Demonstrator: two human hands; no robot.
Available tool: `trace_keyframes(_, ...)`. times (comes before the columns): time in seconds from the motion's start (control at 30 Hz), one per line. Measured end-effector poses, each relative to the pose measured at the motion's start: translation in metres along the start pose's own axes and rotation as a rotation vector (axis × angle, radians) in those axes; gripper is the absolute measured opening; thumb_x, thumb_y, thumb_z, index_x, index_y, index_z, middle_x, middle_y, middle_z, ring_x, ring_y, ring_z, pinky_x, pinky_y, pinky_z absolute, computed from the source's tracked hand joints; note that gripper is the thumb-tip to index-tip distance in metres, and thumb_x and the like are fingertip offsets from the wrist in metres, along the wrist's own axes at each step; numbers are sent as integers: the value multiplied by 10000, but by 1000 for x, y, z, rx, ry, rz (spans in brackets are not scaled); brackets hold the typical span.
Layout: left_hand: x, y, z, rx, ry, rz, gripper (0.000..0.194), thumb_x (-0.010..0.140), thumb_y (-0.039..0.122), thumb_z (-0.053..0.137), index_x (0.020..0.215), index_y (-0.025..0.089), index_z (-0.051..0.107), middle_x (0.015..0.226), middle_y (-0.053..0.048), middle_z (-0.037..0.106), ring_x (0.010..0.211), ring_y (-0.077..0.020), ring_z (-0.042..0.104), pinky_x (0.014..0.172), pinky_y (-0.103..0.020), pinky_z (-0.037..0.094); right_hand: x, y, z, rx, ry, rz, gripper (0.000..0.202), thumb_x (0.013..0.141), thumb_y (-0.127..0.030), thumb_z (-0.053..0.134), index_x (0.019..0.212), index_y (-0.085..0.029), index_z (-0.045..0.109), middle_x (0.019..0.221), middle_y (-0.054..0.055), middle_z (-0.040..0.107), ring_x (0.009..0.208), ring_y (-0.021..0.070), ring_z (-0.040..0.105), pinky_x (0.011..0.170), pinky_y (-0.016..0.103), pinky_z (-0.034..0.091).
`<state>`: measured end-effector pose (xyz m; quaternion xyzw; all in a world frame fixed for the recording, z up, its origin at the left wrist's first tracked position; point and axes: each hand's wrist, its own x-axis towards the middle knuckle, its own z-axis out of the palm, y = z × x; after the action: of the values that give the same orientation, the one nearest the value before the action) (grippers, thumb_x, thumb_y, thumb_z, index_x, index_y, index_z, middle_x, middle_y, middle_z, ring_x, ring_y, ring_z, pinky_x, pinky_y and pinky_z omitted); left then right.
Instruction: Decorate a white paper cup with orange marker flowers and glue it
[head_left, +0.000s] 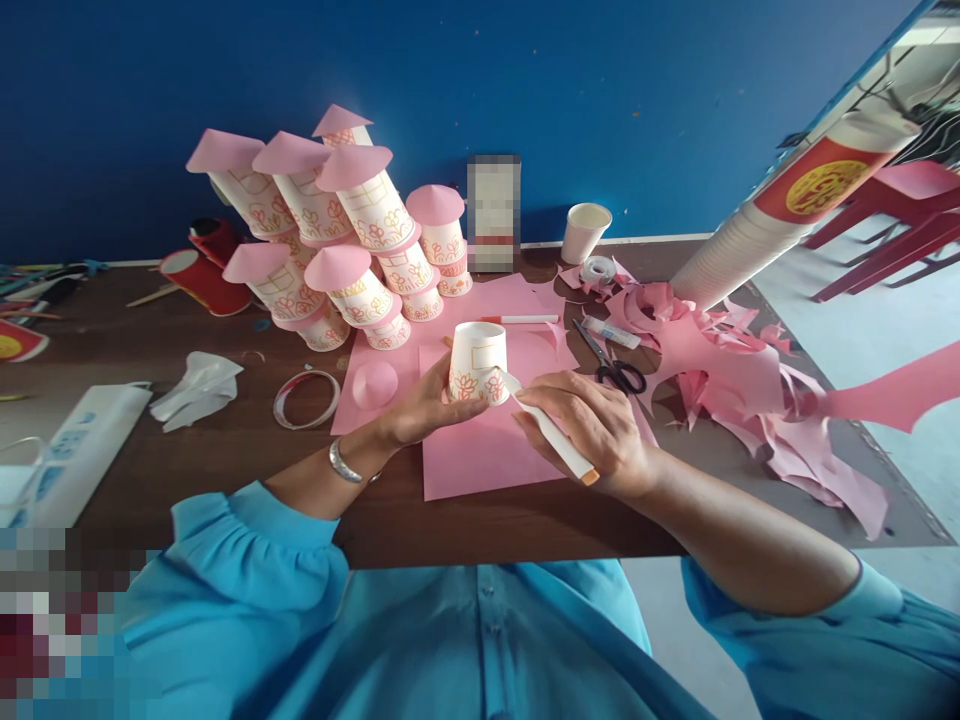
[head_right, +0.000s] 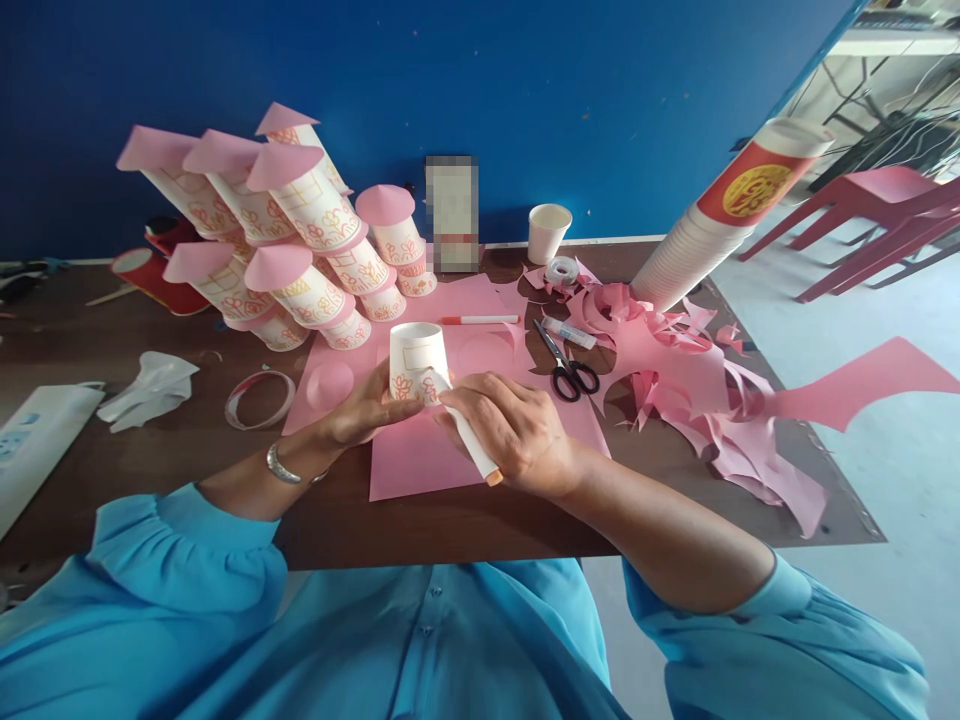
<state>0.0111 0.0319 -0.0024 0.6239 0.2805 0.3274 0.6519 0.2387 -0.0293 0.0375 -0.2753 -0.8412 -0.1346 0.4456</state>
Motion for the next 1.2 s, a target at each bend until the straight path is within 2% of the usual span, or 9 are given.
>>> trace_keyframes(0.2,0,7,1,27,20,24,528,809,383,826,1253,204,603,1061,-63,695,982,-233,642,871,-367,547,2,0,-2,-14,-30,52,186,945,-101,639,1112,-161,581,852,53,733,786,182,742,684,288,622)
trace_keyframes(0.4,1,2,-1,-43,-14,37,531,817,350,819,1289,239,603,1121,-43,714,1021,-232,665,913,-382,565,2,1,-3,6,-39,80,169,940,-94,651,1084,-150,585,871,79,738,787,188,741,690,291,623)
trace_keyframes(0.53,1,0,-2,-53,-20,53,558,820,307,820,1324,229,595,1133,-63,723,1027,-243,672,926,-389,566,3,2,-4,1,-41,101,139,956,-117,644,1072,-165,585,869,67,734,772,178,736,673,283,619)
trace_keyframes(0.7,-1,0,-2,-48,-21,31,478,837,313,814,1272,240,631,1105,-56,717,1014,-232,667,922,-385,557,2,2,-5,32,-20,102,172,949,-113,651,1099,-166,585,882,69,740,790,178,739,697,286,630)
trace_keyframes(0.87,-1,0,0,-88,-28,53,596,850,302,806,1395,254,567,1173,-75,705,1075,-251,658,979,-434,543,1,3,-5,57,-13,117,221,945,-101,636,1141,-184,579,906,59,739,804,178,738,704,296,635)
trace_keyframes(1.03,-1,-1,0,-92,-21,15,540,841,305,808,1338,240,607,1185,-82,711,1095,-264,668,978,-418,546,1,3,-5,56,-21,101,215,943,-109,648,1135,-171,577,901,69,736,792,182,738,686,296,635)
trace_keyframes(1.2,-2,-4,-1,-104,-22,14,593,839,349,807,1371,222,579,1212,-106,712,1106,-278,678,971,-418,549,2,2,-5,40,-21,106,169,954,-123,646,1106,-170,590,875,70,740,792,184,744,697,294,639)
